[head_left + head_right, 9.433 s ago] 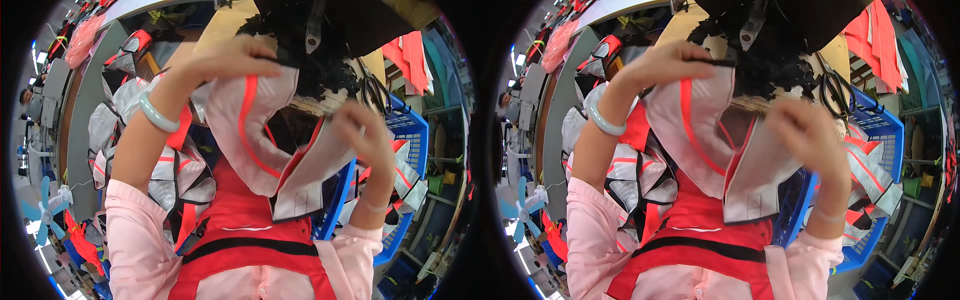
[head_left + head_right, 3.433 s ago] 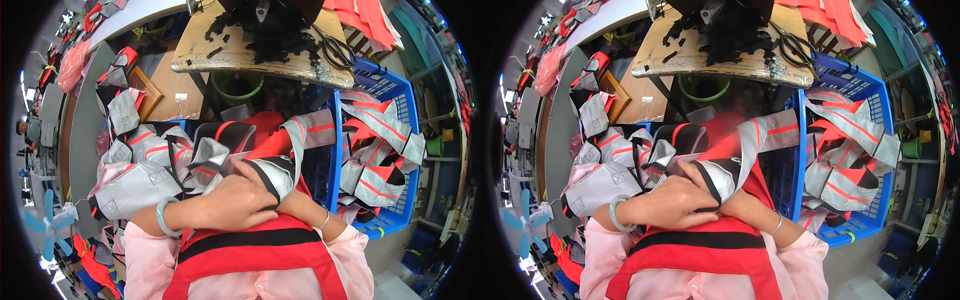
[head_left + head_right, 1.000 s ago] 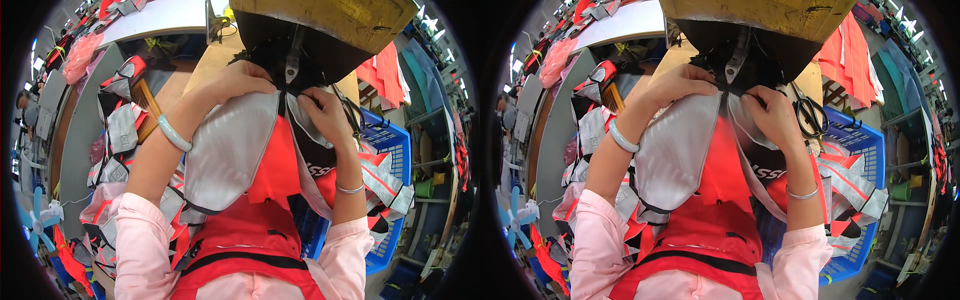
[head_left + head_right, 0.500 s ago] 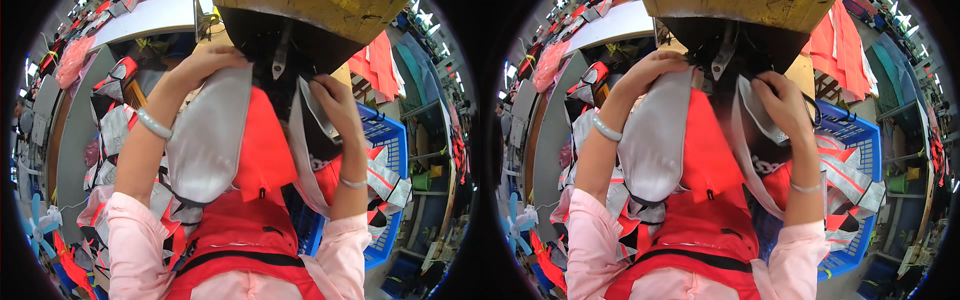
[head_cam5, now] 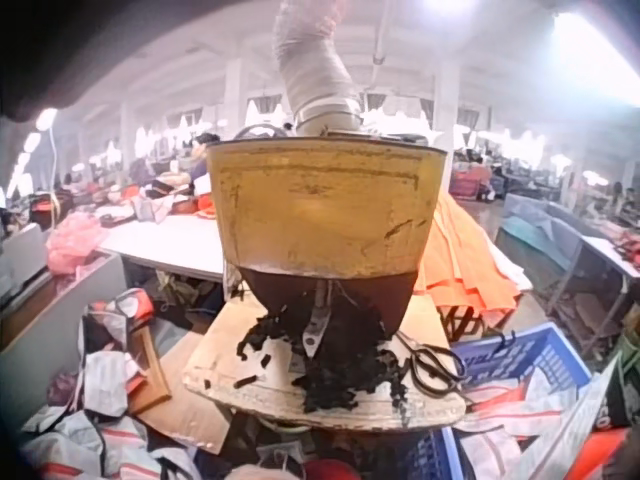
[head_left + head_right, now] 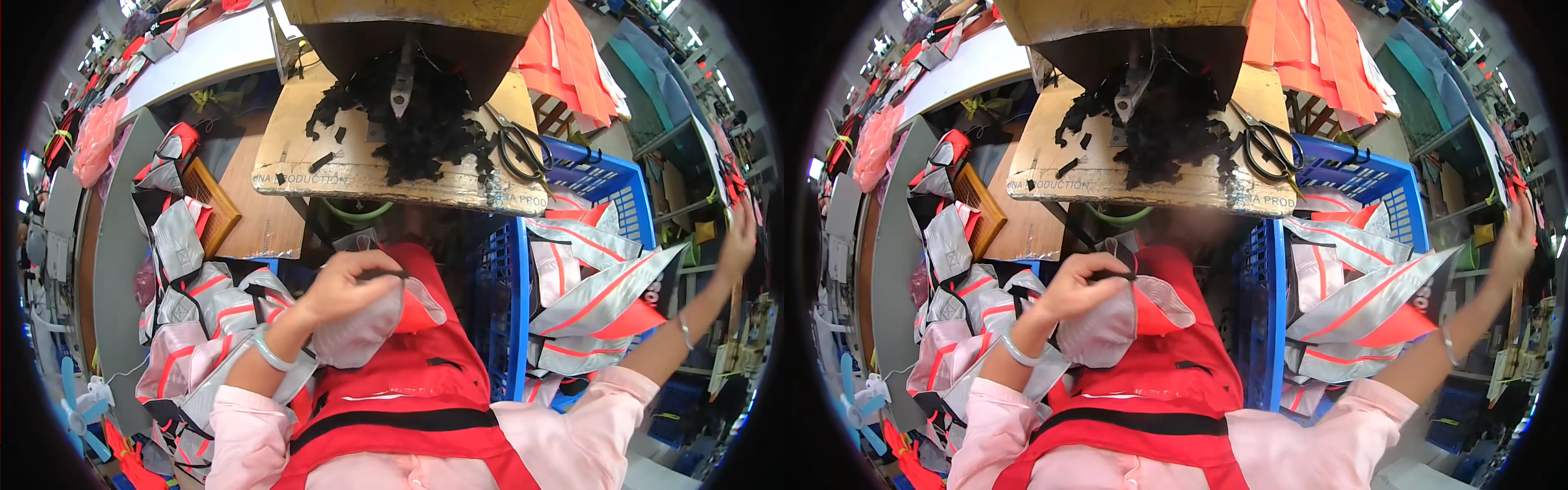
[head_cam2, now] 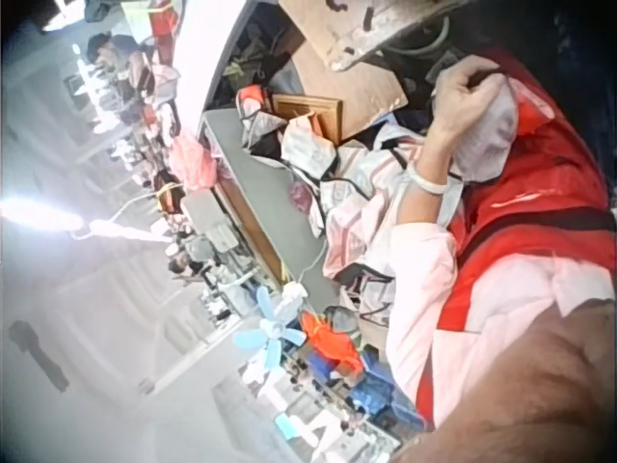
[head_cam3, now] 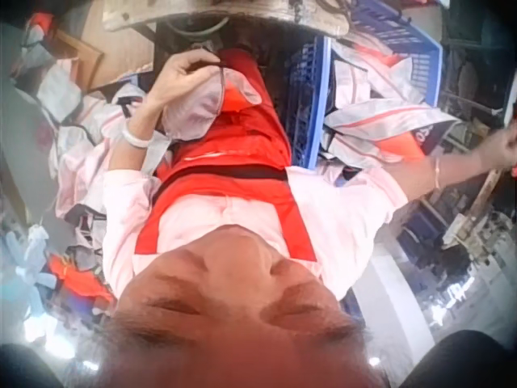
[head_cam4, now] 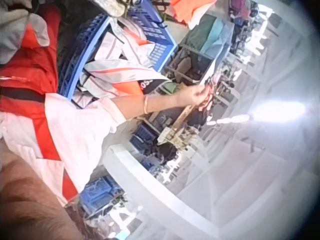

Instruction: The person is sewing reflective safety bags at a workstation. They repeatedly pick up a bag, align the edges under a sewing machine, and sew a seam. After sewing, they use scissors to trim excess black trim or thread from the bag's edge before moving to the next item.

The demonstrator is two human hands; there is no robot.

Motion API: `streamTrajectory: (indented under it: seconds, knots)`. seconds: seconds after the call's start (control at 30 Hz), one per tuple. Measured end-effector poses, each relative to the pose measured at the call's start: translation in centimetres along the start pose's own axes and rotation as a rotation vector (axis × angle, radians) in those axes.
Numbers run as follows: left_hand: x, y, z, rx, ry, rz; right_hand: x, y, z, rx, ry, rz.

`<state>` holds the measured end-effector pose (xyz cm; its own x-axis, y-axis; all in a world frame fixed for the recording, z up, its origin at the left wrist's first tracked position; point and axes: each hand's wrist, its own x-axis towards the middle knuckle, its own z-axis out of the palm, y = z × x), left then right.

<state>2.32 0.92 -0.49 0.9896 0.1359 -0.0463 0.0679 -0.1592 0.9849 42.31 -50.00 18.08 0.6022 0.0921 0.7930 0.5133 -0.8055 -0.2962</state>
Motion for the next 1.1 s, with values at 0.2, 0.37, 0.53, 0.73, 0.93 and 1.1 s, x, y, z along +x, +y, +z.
streamTrajectory:
  seconds: [0.2,0.37,0.53,0.73,0.93,1.1]
  knots:
    - [-2.5,10.2,0.2,0.05,-0.047,0.25,-14.3,-23.3,20.2,0.107,-0.524,-0.338]
    - [-2.3,10.7,-1.3,-0.092,-0.043,0.294,-15.1,-24.2,23.9,-0.176,-0.739,-0.353]
    - [0.0,0.1,2.0,-0.139,0.15,-0.017,-14.6,-23.6,22.3,-0.192,-0.779,-0.351]
    - [-0.2,-0.9,1.6,-0.207,0.28,-0.083,-22.7,-22.4,13.0,0.587,-0.812,0.114]
    - [-0.5,0.2,2.5,-0.094,0.342,-0.025,-30.0,-31.7,3.7,0.931,-1.367,0.28]
    - [-1.3,0.5,3.1,-0.102,0.416,0.058,-31.2,-32.8,2.5,0.636,-1.47,0.137]
